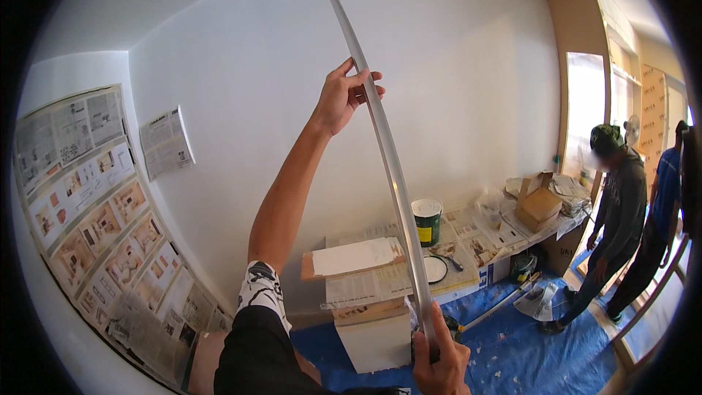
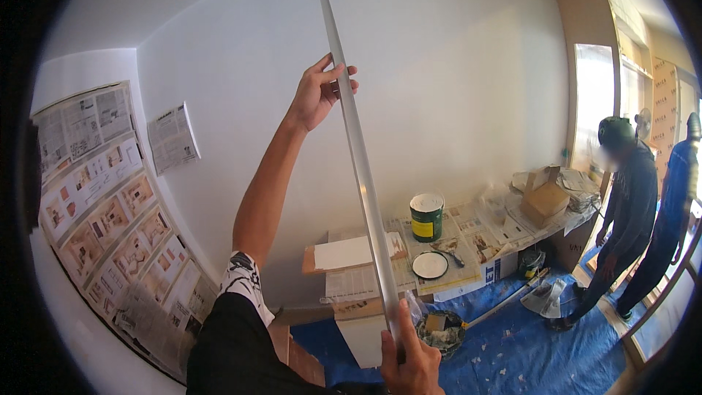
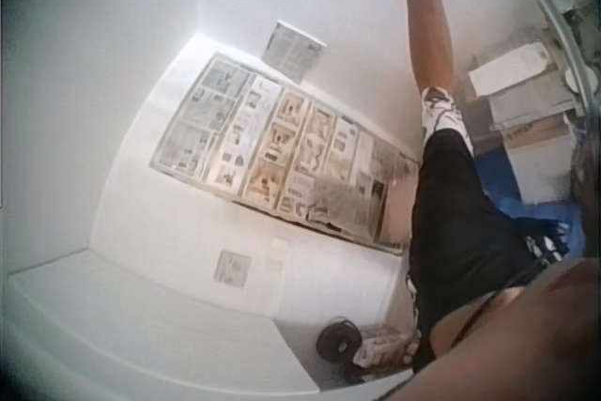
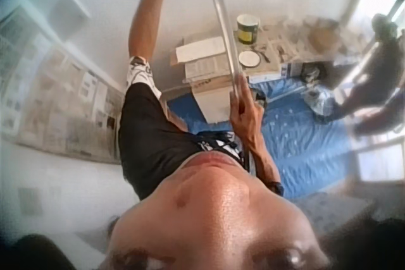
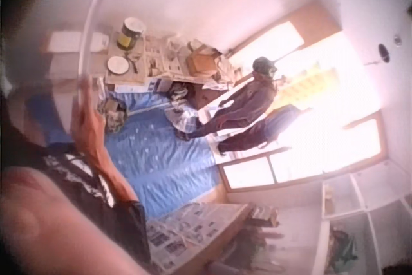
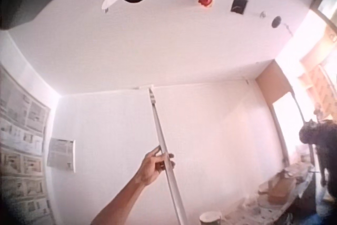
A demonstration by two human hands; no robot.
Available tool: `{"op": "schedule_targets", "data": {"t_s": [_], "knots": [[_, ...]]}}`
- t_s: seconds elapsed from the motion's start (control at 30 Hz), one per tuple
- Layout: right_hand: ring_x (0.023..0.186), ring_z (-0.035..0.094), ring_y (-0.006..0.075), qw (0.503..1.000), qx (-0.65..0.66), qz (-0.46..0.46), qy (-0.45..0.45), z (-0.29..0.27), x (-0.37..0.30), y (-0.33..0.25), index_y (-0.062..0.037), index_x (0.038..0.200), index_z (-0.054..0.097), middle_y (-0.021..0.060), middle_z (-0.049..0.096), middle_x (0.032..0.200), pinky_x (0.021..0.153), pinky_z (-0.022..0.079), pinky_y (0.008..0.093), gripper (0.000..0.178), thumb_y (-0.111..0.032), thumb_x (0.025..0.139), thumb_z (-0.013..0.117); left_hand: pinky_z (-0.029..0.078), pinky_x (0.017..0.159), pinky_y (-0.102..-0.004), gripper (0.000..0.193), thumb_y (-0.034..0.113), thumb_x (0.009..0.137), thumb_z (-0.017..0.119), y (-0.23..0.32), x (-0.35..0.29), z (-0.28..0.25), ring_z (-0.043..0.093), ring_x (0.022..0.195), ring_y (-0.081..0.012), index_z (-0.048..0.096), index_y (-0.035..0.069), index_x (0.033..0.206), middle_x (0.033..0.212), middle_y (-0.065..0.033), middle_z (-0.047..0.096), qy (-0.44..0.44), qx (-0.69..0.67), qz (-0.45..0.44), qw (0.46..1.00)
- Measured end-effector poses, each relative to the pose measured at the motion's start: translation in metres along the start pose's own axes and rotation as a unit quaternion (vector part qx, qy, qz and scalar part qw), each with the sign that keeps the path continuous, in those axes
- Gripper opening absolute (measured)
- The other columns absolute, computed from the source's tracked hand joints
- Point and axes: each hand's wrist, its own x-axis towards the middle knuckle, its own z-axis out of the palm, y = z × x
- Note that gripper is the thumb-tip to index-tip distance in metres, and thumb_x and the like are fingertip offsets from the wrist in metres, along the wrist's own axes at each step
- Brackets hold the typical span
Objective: The person paints a ceiling by hand using a small roller, then attaches the roller to a long extension pole and continues painting the upper surface.
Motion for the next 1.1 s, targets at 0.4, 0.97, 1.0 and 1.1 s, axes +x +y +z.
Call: {"op": "schedule_targets", "data": {"t_s": [0.4,0.97,1.0,1.1], "knots": [[0.054,0.054,0.0113,0.998,-0.044,0.048,0.023,-0.026,-0.029,0.050,-0.0066,0.140,0.052,0.0169,0.070,0.084,0.050,0.045,0.0289,0.047,-0.011,0.094,0.062,0.058,0.077,-0.0371,0.026,0.016,0.101,0.050,-0.039,-0.025,0.034,0.069,0.083,-0.0253,0.045,0.002,0.122,0.099,-0.0127,0.063,-0.044,0.014,-0.036,0.998],[0.052,0.047,0.0076,0.996,-0.040,0.082,0.002,-0.083,0.039,0.057,-0.0107,0.142,0.051,0.0099,0.063,0.069,0.048,0.043,0.0286,0.047,-0.012,0.096,0.059,0.058,0.081,-0.0388,0.027,0.013,0.099,0.050,-0.061,0.055,0.070,0.069,0.087,-0.0271,0.045,-0.002,0.121,0.104,-0.0158,0.059,-0.058,0.004,-0.043,0.997],[0.051,0.046,0.0074,0.995,-0.042,0.091,0.003,-0.086,0.040,0.060,-0.0111,0.142,0.051,0.0093,0.063,0.069,0.048,0.043,0.0283,0.047,-0.012,0.096,0.059,0.058,0.081,-0.0389,0.027,0.013,0.099,0.050,-0.061,0.056,0.074,0.069,0.087,-0.0272,0.045,-0.001,0.121,0.104,-0.0159,0.059,-0.057,0.006,-0.045,0.997],[0.060,0.063,0.0188,0.996,-0.069,0.063,0.007,-0.095,0.040,0.076,-0.0044,0.139,0.051,0.0168,0.068,0.077,0.054,0.050,0.0300,0.051,-0.007,0.090,0.064,0.058,0.082,-0.0392,0.027,0.013,0.098,0.051,-0.053,0.055,0.088,0.069,0.089,-0.0270,0.046,-0.001,0.120,0.105,-0.0155,0.059,-0.046,0.002,-0.030,0.998]]}}
